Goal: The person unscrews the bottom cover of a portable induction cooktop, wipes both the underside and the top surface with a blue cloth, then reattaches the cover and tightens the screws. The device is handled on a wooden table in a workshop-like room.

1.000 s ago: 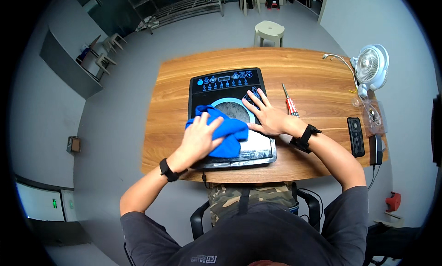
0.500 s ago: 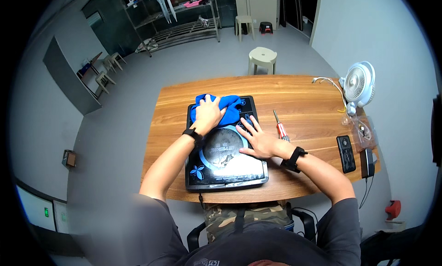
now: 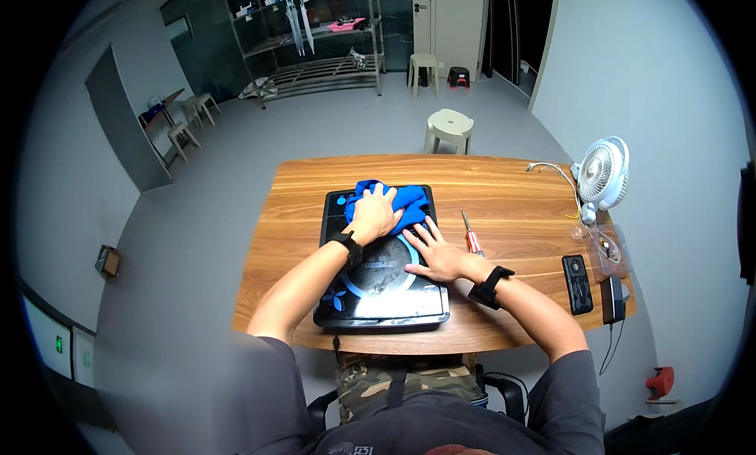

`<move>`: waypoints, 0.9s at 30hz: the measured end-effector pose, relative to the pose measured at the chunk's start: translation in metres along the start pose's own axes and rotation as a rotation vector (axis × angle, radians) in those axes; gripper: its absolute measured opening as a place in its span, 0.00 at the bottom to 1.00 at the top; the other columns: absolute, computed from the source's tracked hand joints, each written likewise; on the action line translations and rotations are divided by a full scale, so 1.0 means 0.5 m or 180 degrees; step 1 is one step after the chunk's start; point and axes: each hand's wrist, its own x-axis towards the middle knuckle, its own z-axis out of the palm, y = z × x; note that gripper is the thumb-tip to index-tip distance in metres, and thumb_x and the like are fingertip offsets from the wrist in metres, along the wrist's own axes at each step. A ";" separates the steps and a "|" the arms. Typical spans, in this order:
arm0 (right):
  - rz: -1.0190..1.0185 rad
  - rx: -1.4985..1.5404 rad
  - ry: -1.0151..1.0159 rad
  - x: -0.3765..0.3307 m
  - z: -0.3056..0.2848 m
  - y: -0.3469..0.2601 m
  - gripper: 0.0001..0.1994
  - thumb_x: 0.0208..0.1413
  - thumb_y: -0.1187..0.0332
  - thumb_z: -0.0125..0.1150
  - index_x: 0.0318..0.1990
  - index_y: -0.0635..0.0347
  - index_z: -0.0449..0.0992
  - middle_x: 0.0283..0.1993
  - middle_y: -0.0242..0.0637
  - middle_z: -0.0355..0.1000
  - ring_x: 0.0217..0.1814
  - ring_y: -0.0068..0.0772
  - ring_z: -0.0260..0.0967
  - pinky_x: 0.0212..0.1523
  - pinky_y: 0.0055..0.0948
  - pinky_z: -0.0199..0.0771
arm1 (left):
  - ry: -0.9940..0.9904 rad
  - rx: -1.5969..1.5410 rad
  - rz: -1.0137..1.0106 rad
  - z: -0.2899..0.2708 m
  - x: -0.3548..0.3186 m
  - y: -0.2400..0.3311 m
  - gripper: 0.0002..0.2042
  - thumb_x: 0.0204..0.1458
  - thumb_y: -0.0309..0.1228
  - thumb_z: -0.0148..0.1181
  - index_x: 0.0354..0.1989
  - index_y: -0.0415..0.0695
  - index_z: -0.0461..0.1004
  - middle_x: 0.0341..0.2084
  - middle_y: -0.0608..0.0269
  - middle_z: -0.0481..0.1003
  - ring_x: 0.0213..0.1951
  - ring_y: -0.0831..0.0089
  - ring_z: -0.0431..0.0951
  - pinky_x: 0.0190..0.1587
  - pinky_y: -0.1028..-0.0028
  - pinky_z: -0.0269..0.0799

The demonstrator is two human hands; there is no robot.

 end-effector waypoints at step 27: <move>-0.0722 -0.0395 0.0547 0.152 -0.064 -0.100 0.41 0.58 0.34 0.61 0.76 0.34 0.58 0.83 0.50 0.40 0.83 0.67 0.38 0.68 0.82 0.48 | -0.0530 -0.1373 -0.0151 -0.095 -0.235 -0.139 0.62 0.47 0.50 0.76 0.79 0.46 0.32 0.78 0.42 0.40 0.77 0.42 0.44 0.69 0.34 0.50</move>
